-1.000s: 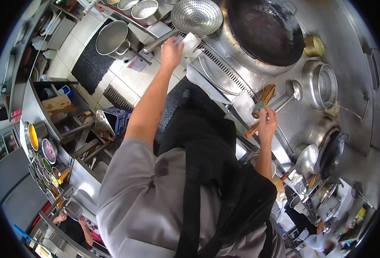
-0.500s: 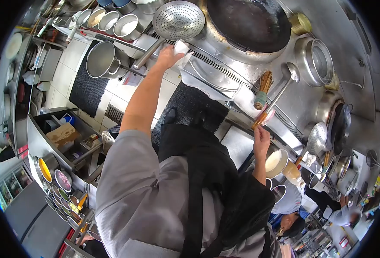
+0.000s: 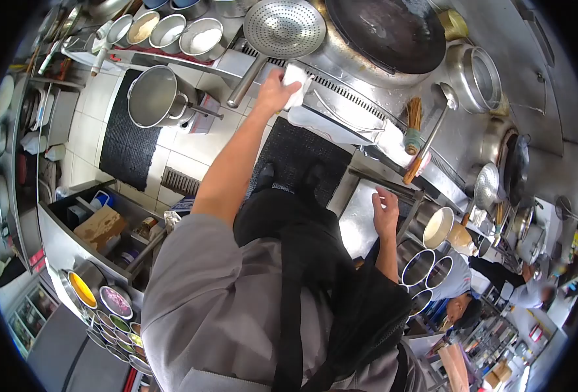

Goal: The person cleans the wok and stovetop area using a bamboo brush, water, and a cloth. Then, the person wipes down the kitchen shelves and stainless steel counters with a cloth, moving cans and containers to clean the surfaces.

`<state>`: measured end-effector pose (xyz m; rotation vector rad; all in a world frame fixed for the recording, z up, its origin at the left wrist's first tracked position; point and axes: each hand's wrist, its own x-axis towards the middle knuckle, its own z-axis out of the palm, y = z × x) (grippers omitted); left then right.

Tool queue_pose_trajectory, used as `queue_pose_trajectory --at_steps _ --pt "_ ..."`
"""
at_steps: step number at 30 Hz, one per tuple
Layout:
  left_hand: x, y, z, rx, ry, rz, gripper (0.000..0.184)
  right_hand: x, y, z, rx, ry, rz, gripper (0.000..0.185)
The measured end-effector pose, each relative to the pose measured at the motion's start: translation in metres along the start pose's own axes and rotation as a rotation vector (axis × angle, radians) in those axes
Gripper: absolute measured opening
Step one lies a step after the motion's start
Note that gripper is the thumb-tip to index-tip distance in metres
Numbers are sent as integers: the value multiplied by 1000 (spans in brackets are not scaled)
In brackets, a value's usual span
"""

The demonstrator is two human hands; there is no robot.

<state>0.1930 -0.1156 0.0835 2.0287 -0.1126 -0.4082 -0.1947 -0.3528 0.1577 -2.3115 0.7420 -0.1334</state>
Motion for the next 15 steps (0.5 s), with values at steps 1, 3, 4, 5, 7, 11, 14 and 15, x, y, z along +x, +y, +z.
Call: queue_pose_trajectory --at_steps 1,3,4,5,7,11,14,15 --pt "-11 -9 8 -144 -1 -37 67 -8 4 1 4 11 25 29" --pt "-36 -25 25 -422 -17 -115 65 -30 19 8 20 40 87 30" --pt "-52 -17 28 -469 -36 -156 63 -41 21 9 21 36 164 30" --pt "-66 -5 32 -513 -54 -198 62 -52 23 11 21 23 200 30" --pt "-73 1 52 -599 -73 -254 50 -72 29 15 18 -12 265 30" --pt "-71 10 91 -708 -7 -299 45 -102 33 23 39 -2 306 30" --pt "-72 -1 121 -780 103 -228 42 -114 43 25 111 29 380 30" --pt "-72 -1 130 -783 153 -227 42 -117 50 25 130 31 399 30"
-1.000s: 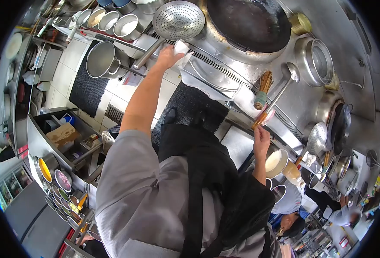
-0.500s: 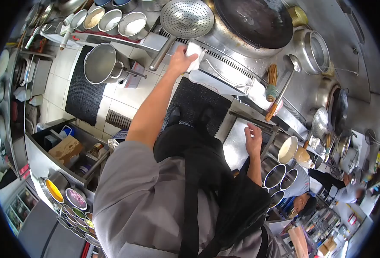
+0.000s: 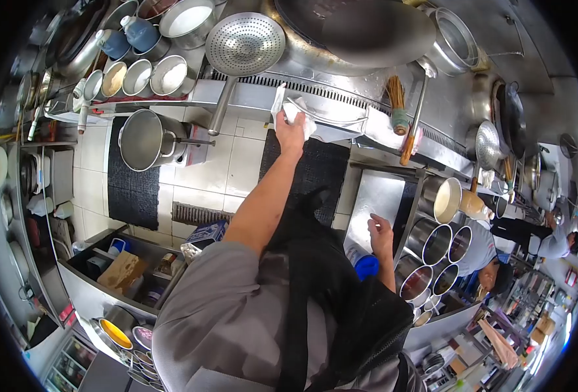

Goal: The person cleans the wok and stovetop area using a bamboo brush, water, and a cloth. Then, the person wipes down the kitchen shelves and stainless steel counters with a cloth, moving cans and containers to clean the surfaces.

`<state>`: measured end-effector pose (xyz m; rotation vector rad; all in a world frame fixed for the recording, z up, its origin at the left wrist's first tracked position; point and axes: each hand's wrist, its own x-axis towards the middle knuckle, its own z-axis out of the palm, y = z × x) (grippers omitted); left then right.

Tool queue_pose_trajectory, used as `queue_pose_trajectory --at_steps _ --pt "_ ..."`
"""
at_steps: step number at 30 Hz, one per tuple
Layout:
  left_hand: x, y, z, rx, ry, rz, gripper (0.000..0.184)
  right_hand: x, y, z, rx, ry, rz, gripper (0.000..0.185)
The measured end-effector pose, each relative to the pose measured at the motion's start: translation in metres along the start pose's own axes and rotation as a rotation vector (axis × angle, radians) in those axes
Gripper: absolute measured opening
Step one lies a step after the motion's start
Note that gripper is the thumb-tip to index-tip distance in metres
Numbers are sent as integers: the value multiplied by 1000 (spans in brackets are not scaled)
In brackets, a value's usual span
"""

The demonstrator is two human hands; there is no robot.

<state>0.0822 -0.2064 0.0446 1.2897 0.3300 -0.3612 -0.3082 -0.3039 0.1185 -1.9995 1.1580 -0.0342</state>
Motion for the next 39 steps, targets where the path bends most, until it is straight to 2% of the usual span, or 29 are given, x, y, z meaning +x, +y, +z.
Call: queue_pose_trajectory --at_steps 3,7,10,11,12,14,17,18,20,22,24,27,32,33,34,35,37,39 --pt "-5 -8 19 -46 128 23 45 2 14 -3 21 -6 13 31" --pt "0 -19 30 188 245 110 38 14 13 -5 33 -33 1 32" --pt "-1 -25 28 1 125 -47 43 23 7 -5 41 -72 -7 32" --pt "-14 -18 28 -93 10 -78 41 27 6 -5 39 -83 -16 32" --pt "-17 -22 34 -53 -37 -82 35 34 6 -6 31 -94 -21 32" --pt "-22 -46 51 -43 -85 21 36 39 6 -10 10 -118 -17 32" --pt "-26 -75 80 217 128 134 30 42 -16 -24 7 -90 -25 33" --pt "-25 -90 83 282 50 157 35 42 -18 -26 8 -80 -32 34" --pt "-49 -77 96 434 18 231 38 42 -15 -27 -4 -74 -15 36" --pt "-56 -85 113 494 47 237 38 40 -13 -29 -16 -81 20 36" --pt "-49 -90 119 417 -85 236 37 34 -8 -31 -7 -73 24 37" --pt "-45 -68 97 512 -290 191 37 22 12 -23 7 -57 25 37" --pt "-15 -21 27 805 -915 128 61 9 16 -16 8 -160 101 38" --pt "-7 -34 12 722 -936 63 60 9 15 -17 7 -171 100 38" --pt "-12 -20 -2 565 -910 -73 56 9 16 -17 4 -183 98 38" --pt "-11 -16 -14 473 -824 -192 53 9 17 -18 30 -166 108 37" --pt "-13 0 -37 333 -641 -196 59 7 9 -22 18 -128 111 37" --pt "-22 38 -58 256 -628 -164 55 7 5 -27 38 -114 115 34"
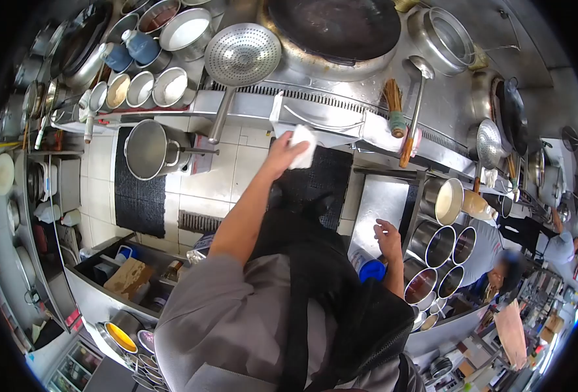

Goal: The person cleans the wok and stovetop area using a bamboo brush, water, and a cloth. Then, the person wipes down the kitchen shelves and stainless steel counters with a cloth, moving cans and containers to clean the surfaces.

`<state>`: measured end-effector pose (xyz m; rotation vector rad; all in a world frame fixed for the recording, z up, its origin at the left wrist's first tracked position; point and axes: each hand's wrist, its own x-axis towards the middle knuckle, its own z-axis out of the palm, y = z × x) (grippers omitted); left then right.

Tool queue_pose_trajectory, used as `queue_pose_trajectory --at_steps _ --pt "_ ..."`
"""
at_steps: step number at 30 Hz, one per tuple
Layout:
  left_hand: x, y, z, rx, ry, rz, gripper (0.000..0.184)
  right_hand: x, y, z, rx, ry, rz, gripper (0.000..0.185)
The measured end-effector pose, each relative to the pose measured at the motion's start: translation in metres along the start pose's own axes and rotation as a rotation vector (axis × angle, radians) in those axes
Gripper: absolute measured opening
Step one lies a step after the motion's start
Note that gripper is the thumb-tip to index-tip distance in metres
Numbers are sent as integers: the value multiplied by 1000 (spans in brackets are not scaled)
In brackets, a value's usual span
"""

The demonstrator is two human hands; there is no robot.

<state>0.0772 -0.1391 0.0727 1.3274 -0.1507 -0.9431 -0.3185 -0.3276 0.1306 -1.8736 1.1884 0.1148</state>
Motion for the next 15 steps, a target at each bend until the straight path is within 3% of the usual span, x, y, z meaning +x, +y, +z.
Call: queue_pose_trajectory --at_steps 4,7,11,15 --pt "-25 77 -18 159 126 309 50 3 8 -3 -29 18 -15 34" --pt "9 128 -21 390 139 441 51 12 14 1 -36 -1 -17 35" --pt "93 130 -11 535 -31 283 62 24 14 3 -22 13 -91 34" --pt "155 111 -10 1137 -195 153 67 19 28 -4 66 50 1 35"
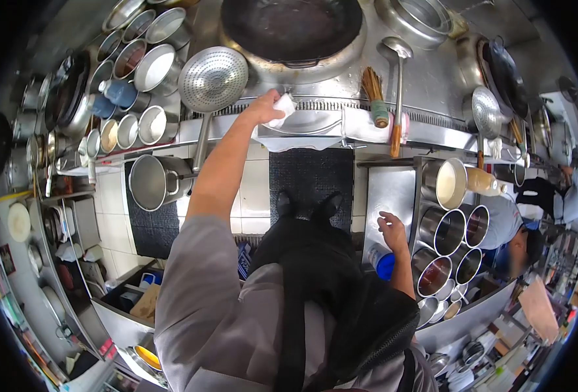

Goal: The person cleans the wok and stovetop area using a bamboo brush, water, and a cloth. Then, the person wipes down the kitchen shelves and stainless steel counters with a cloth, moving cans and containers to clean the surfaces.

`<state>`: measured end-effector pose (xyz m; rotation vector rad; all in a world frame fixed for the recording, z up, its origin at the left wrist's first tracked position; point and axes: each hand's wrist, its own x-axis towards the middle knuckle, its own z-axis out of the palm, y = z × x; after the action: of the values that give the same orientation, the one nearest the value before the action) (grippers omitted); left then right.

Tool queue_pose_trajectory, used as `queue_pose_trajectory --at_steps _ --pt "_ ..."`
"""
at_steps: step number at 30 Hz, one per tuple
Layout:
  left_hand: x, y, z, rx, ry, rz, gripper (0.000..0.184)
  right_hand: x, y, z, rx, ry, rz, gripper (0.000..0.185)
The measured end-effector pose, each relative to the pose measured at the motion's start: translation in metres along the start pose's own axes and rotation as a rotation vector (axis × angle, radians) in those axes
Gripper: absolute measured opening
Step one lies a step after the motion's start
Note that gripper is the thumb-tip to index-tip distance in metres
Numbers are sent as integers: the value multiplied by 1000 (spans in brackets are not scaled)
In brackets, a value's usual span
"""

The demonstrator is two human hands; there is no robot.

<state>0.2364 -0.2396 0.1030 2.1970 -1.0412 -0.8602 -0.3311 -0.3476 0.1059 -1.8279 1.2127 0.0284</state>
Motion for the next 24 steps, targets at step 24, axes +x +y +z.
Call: queue_pose_trajectory --at_steps 24 --pt "3 111 102 -1163 434 -31 52 28 28 0 -11 -8 -33 32"
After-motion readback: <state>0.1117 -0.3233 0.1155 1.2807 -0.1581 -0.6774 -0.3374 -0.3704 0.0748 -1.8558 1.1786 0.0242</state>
